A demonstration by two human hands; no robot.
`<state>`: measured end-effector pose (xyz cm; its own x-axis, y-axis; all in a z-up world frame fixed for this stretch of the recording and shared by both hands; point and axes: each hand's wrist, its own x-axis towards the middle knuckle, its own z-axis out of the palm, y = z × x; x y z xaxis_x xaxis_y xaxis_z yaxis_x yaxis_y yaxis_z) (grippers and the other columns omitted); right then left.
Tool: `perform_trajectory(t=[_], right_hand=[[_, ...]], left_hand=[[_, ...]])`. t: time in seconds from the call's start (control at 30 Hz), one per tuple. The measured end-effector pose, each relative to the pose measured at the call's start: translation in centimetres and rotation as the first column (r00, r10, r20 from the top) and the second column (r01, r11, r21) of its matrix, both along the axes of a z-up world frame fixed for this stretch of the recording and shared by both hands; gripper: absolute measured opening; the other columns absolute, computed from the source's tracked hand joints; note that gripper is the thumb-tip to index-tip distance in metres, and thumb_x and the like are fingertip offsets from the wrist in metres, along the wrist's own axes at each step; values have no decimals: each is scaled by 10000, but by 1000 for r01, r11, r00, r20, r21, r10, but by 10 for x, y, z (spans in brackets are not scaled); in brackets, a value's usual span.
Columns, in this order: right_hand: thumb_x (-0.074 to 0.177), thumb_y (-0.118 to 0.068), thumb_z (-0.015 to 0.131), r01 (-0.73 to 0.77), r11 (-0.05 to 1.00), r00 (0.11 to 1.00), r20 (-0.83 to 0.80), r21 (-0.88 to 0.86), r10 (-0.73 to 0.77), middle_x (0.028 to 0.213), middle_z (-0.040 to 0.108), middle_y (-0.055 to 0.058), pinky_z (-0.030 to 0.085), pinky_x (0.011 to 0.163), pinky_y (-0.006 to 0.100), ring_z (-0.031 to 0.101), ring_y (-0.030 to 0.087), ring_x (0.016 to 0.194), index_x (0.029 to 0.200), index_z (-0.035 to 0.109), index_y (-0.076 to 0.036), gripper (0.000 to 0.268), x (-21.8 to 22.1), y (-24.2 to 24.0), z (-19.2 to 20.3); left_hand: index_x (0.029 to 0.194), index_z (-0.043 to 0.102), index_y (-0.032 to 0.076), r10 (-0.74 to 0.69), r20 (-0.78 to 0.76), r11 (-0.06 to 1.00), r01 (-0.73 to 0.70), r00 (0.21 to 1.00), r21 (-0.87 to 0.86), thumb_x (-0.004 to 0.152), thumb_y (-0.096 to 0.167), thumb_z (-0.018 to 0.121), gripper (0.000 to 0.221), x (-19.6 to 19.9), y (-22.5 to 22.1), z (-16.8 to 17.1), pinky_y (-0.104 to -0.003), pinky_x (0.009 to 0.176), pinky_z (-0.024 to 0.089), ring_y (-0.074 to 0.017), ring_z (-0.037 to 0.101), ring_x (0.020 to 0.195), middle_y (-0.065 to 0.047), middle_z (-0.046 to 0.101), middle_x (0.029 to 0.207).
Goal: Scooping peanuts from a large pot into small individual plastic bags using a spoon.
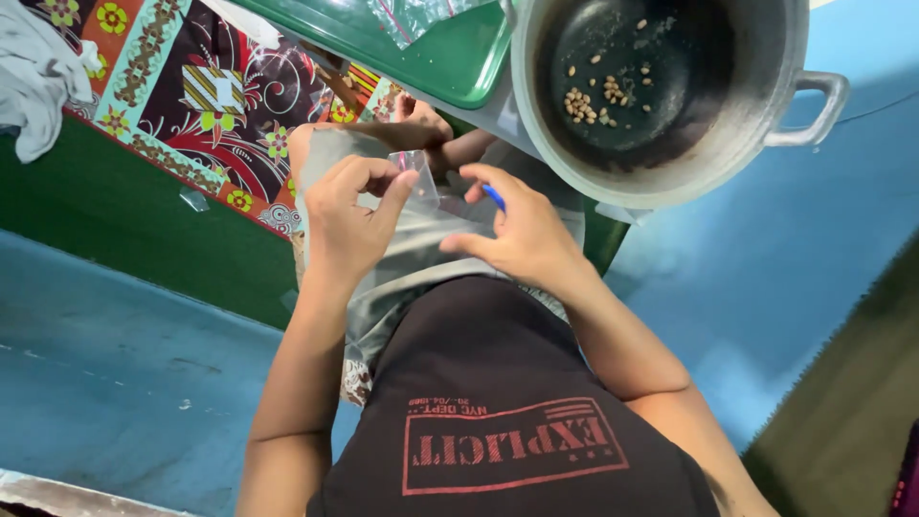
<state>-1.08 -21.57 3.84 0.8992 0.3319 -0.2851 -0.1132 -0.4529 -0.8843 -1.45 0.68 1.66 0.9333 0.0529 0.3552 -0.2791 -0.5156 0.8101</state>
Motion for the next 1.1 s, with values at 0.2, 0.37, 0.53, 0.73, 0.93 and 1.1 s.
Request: perform_trajectory(t=[0.2, 0.37, 0.53, 0.73, 0.93, 1.1], right_hand=[[651, -420, 956, 23, 999, 999, -26, -25, -24, 1158, 674, 22, 535, 636, 290, 626, 180, 647, 1436, 536, -195, 918, -11, 19, -14], [1026, -267, 594, 191, 905, 949, 165, 381, -270, 852, 644, 92, 531, 630, 269, 583, 181, 632, 946, 784, -67, 287, -24, -21, 33], [1056, -658, 294, 460, 823, 717, 407, 333, -565, 755, 541, 80, 436, 532, 237, 522, 143, 565, 951, 659, -37, 727, -16, -99, 56], [1117, -303, 536, 482, 845, 698, 481, 232, -530, 936, 577, 125, 430, 619, 268, 519, 160, 716, 1251, 607, 71, 404, 13, -124, 25], [1146, -156, 598, 328, 937, 583, 807, -120, -101, 1001, 664, 174, 574, 800, 396, 687, 319, 867, 1278, 724, 65, 287, 17, -122, 1], [1118, -188, 629, 332, 942, 614, 770, -56, -171, 972, 700, 128, 573, 702, 319, 690, 249, 813, 1211, 777, 36, 284, 4, -129, -8]], left_hand=[[879, 713, 99, -77, -66, 996, 80, 995, 36, 935, 183, 855, 173, -4, -5, 7, -276, 664, 557, -169, 688, 694, -22, 680, 755], [971, 741, 144, -66, 55, 891, 33, 996, 453, 992, 172, 778, 51, -7, 8, 10, -418, 825, 527, -331, 576, 947, -104, 534, 1004], [1061, 682, 73, -46, -61, 898, 68, 997, 434, 1040, 98, 679, 33, -14, 11, -3, -384, 708, 509, -283, 631, 758, -85, 618, 850], [1011, 677, 14, -62, -74, 935, 84, 995, 345, 913, 12, 755, 125, -10, -2, -4, -376, 767, 525, -283, 665, 869, -115, 711, 1012], [989, 710, 103, -133, 105, 872, 66, 986, 485, 950, 121, 798, 98, -1, 7, -9, -302, 778, 591, -216, 733, 872, -30, 688, 895], [1018, 732, 98, -156, 124, 883, 83, 980, 461, 952, 128, 804, 102, 6, 6, -2, -299, 793, 596, -207, 728, 897, -27, 688, 918]])
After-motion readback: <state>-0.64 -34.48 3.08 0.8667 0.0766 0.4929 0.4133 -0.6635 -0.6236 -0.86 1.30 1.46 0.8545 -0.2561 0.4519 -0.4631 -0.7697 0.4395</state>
